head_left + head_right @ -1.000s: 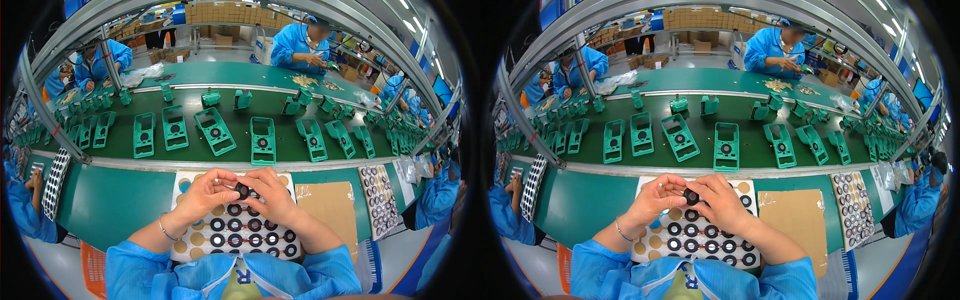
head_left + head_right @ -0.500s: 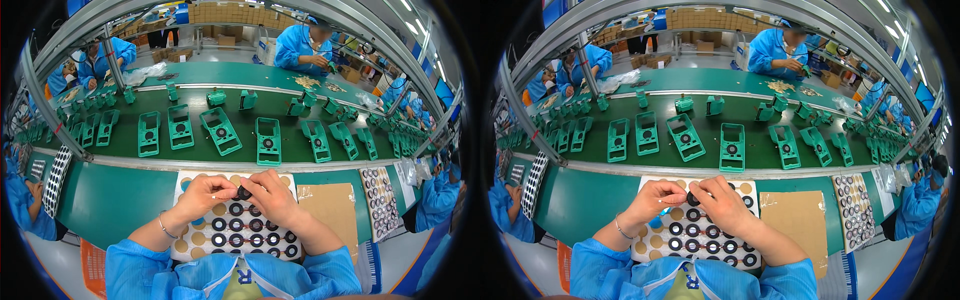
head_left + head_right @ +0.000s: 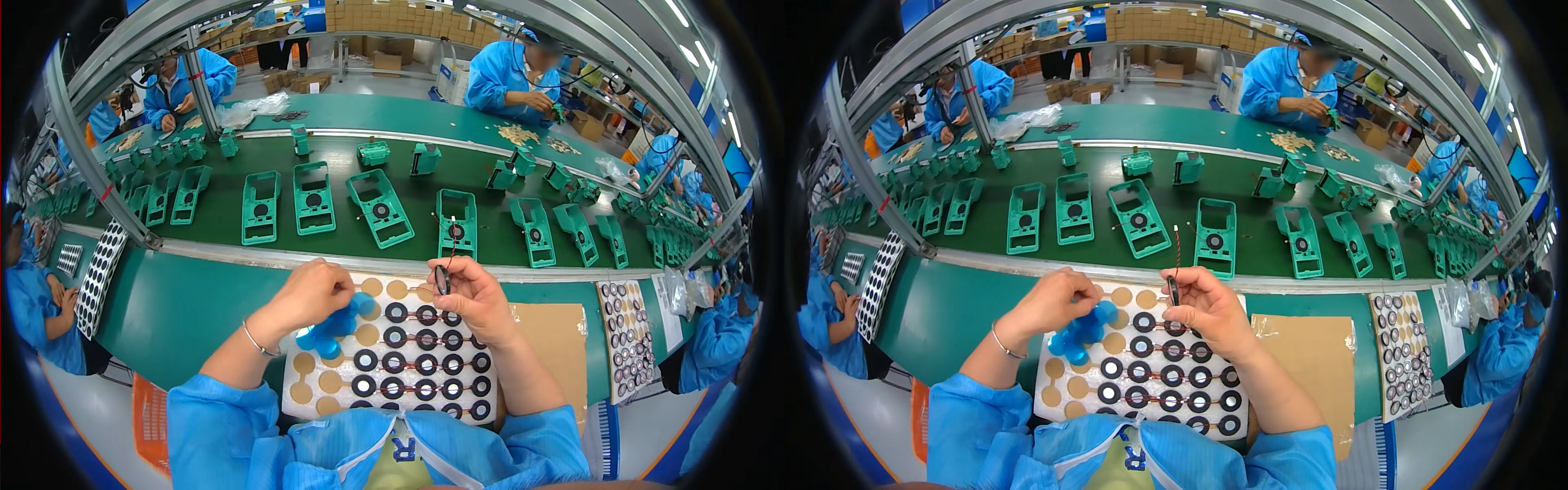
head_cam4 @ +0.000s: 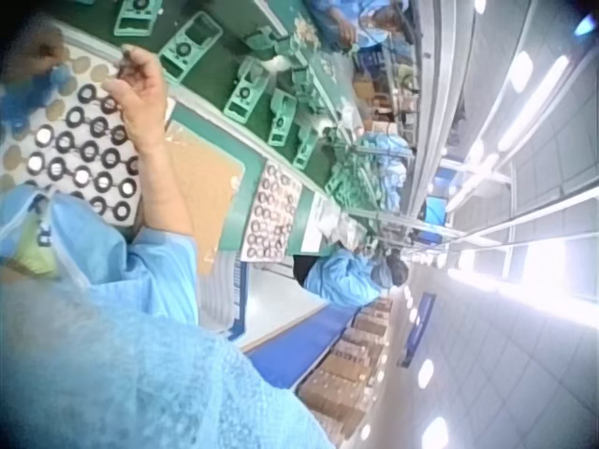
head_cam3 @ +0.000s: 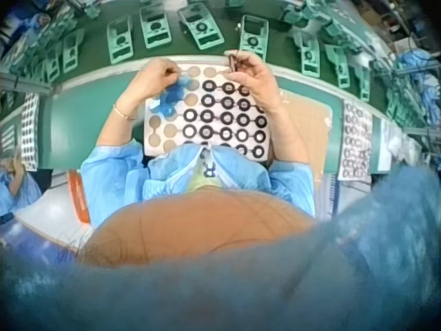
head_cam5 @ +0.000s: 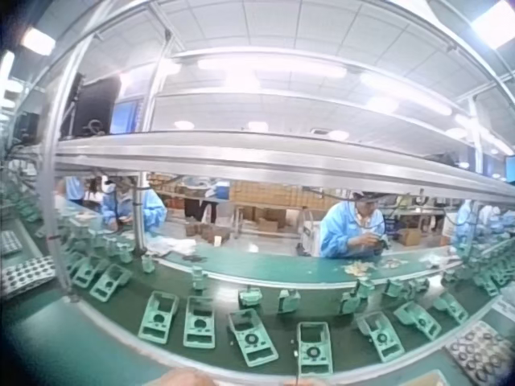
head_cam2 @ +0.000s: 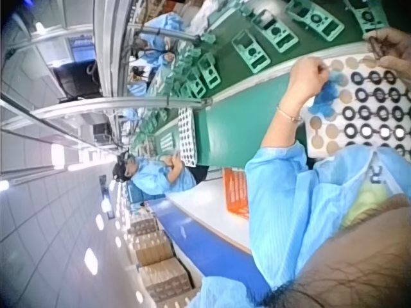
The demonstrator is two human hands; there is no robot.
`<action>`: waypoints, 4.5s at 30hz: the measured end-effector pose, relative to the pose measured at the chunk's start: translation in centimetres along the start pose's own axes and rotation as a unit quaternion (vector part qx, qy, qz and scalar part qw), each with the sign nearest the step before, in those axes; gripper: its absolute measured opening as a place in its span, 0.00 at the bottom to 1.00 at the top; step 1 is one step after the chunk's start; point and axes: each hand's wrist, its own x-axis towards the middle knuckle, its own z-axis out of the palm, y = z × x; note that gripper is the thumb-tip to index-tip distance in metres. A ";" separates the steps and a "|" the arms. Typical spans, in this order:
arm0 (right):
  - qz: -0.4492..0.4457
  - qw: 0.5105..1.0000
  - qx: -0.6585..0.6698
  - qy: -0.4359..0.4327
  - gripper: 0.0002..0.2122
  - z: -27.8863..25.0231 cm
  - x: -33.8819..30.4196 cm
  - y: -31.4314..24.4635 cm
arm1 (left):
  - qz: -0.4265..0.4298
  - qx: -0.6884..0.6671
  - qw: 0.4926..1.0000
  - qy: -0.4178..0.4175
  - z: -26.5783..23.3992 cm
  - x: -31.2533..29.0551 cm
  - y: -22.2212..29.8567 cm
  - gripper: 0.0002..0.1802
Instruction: The person places small circular electronic components into green plastic housings by hand on an assembly line.
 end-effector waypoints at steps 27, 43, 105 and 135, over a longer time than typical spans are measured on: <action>0.117 0.993 0.023 -0.021 0.22 1.0 1.0 0.0 | -0.252 0.051 0.951 0.174 -6.7 11.8 -15.8 0.13; -0.260 0.814 -0.511 0.092 0.14 2.7 1.4 0.4 | -0.125 -0.381 0.913 -0.076 -3.7 3.0 -3.9 0.13; 0.087 0.993 -0.053 0.054 0.14 6.1 2.2 4.9 | 0.022 -0.335 0.941 -0.048 0.6 -5.2 -0.1 0.15; 0.111 0.687 -0.710 0.109 0.21 -4.7 12.9 10.9 | -0.164 -0.284 0.937 0.122 -1.6 14.3 -13.1 0.12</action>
